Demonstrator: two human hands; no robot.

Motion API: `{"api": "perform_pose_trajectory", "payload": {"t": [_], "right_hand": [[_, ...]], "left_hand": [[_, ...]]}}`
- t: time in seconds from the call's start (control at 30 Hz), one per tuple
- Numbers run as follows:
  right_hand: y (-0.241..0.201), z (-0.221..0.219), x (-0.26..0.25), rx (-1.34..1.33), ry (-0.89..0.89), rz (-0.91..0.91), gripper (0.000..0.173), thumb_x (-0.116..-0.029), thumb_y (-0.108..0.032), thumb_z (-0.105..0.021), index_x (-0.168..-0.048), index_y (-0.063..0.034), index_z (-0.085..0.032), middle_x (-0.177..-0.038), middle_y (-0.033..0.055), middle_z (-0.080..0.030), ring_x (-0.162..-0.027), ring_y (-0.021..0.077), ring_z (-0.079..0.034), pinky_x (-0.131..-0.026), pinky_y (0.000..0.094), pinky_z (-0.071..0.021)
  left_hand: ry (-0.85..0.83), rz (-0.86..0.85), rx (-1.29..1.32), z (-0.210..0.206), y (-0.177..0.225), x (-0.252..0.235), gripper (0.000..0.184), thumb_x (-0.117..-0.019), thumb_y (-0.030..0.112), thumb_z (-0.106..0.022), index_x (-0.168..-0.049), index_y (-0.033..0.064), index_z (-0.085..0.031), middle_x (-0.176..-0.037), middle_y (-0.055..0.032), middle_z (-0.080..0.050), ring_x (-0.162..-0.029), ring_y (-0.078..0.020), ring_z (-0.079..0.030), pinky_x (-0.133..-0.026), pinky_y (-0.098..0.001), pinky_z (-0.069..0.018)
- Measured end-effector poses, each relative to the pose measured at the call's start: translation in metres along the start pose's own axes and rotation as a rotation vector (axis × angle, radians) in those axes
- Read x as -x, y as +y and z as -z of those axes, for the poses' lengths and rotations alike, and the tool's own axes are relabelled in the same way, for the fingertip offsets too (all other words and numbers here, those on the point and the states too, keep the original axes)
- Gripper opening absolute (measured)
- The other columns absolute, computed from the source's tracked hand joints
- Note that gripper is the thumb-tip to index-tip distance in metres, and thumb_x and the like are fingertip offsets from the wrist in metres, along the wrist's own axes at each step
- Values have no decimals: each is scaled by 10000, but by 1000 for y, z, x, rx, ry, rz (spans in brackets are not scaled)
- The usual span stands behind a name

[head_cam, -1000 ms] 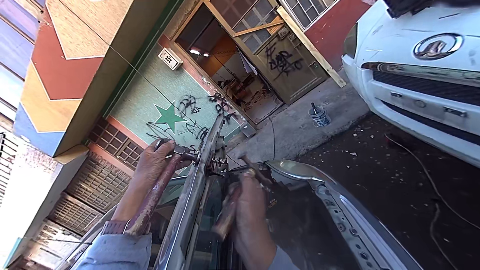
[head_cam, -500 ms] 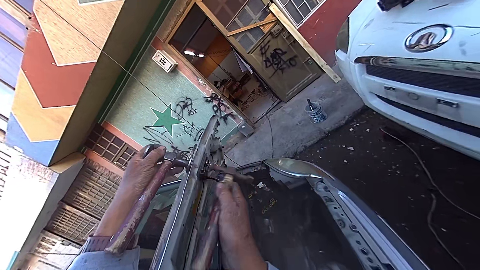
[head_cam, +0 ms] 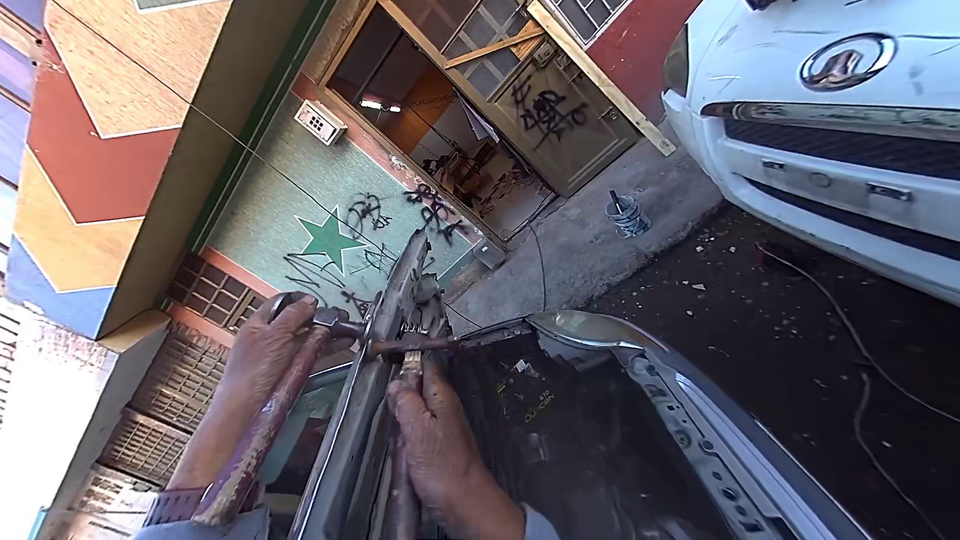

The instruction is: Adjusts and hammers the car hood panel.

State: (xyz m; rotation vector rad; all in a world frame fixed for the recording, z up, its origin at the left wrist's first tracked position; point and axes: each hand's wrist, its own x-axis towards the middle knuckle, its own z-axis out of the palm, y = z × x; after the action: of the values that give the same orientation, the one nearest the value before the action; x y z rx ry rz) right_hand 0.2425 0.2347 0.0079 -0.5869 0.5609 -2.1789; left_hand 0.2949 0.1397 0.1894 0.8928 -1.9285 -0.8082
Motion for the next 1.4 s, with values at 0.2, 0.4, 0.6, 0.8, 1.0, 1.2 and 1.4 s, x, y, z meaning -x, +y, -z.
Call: {"api": "perform_pose_trajectory", "payload": {"t": [0.2,0.4,0.6,0.8,1.0,1.2,1.4], "right_hand": [[3,-3,-4,-117,214,19,276,-1057,-195,-514,-1244,7,-532,-783,87,-591,-624,167,-603,-581,344,-558],[-1,0,-9,-254,338,10,256,-1086,-209,-489,-1200,15,-535,-716,108,-575,-563,202,-593,-521,363,-552],[7,2,-6,-74,110,28,254,-1038,-206,-519,-1203,-15,-554,-737,52,-575,-582,155,-582,-532,330,-538],[8,5,-6,13,-5,37,342,-1026,-212,-528,-1302,-12,-512,-799,46,-582,-636,142,-598,-596,335,-562],[9,9,-21,-166,353,41,253,-1077,-196,-490,-1192,25,-531,-731,102,-603,-580,193,-617,-534,357,-566],[4,10,-20,-146,218,35,241,-1054,-193,-513,-1191,-2,-566,-729,82,-590,-580,188,-597,-529,353,-550],[12,7,-1,-63,-68,-39,293,-1017,-216,-549,-1249,-38,-542,-740,37,-560,-584,149,-573,-539,322,-531]], "left_hand": [[-52,17,25,-12,4,4,218,-1061,128,-544,-1228,-11,-564,-933,-231,-707,-753,-345,-741,-649,-504,-652],[-21,0,-3,2,-2,5,226,-1058,157,-557,-1222,4,-585,-937,-205,-708,-777,-318,-737,-675,-501,-650],[-6,-24,2,2,0,7,216,-1056,159,-555,-1210,15,-602,-949,-189,-716,-796,-311,-740,-679,-505,-649],[-26,-19,36,-8,2,6,200,-1063,160,-537,-1195,19,-587,-930,-178,-708,-777,-295,-735,-670,-490,-648],[-13,5,19,-1,-3,4,220,-1062,165,-545,-1208,6,-587,-940,-190,-712,-785,-309,-741,-671,-504,-649],[-15,12,20,-1,2,5,237,-1054,175,-565,-1231,18,-582,-945,-195,-716,-785,-318,-738,-686,-506,-647],[-29,-6,16,4,0,4,221,-1061,179,-541,-1191,8,-592,-950,-181,-705,-796,-295,-728,-703,-503,-642]]}}
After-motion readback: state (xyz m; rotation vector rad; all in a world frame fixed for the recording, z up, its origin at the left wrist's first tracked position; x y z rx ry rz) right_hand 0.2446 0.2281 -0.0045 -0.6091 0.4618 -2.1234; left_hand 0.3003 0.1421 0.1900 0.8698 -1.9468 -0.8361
